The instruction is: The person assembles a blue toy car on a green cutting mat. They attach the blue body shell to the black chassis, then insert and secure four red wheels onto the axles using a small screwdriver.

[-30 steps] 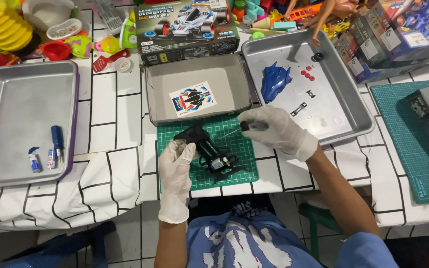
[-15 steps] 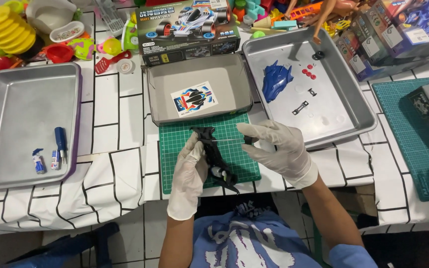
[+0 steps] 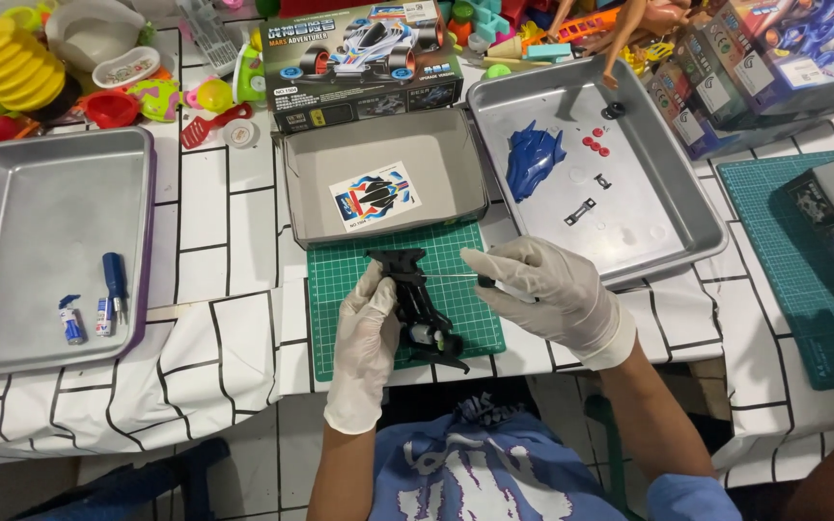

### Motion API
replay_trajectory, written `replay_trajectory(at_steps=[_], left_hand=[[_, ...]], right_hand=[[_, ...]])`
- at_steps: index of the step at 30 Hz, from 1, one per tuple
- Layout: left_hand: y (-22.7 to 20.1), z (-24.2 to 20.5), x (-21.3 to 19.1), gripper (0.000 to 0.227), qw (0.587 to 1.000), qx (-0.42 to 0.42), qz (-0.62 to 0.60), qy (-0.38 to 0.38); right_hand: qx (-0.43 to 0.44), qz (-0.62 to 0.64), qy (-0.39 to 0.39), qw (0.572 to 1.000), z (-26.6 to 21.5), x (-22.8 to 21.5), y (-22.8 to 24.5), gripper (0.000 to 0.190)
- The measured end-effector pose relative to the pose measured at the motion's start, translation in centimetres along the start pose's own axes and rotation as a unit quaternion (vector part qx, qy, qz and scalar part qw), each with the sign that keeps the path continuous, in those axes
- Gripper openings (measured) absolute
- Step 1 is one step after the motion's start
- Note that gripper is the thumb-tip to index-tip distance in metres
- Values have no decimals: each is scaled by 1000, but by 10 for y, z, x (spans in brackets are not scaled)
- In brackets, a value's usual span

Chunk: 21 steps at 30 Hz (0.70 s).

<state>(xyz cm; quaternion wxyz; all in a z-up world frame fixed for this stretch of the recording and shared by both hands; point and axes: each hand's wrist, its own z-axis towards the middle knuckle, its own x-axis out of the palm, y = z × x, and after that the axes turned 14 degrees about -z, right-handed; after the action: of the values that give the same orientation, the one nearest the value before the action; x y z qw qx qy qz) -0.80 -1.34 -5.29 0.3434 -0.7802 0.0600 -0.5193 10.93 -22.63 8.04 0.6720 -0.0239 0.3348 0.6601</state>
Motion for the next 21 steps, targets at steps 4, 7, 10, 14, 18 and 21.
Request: replay_trajectory(at_steps=[4, 7, 10, 14, 18, 21], left_hand=[[-3, -3, 5, 42, 1000, 10, 20, -7], [-4, -11, 29, 39, 1000, 19, 23, 6], [-10, -15, 48, 37, 995, 29, 93, 0], [-6, -12, 53, 35, 984, 72, 158, -25], [-12, -27, 85, 30, 957, 126, 262, -27], [6, -21, 59, 31, 935, 186, 303, -18]], right_hand=[[-19, 8, 10, 1000, 14, -2, 15, 34], [-41, 13, 22, 999, 3, 6, 9, 36], [-8, -13, -38, 999, -22, 33, -7, 31], [12, -23, -113, 993, -21, 42, 0, 38], [79, -22, -150, 985, -26, 45, 5, 37], [239, 74, -125, 960, -50, 54, -2, 36]])
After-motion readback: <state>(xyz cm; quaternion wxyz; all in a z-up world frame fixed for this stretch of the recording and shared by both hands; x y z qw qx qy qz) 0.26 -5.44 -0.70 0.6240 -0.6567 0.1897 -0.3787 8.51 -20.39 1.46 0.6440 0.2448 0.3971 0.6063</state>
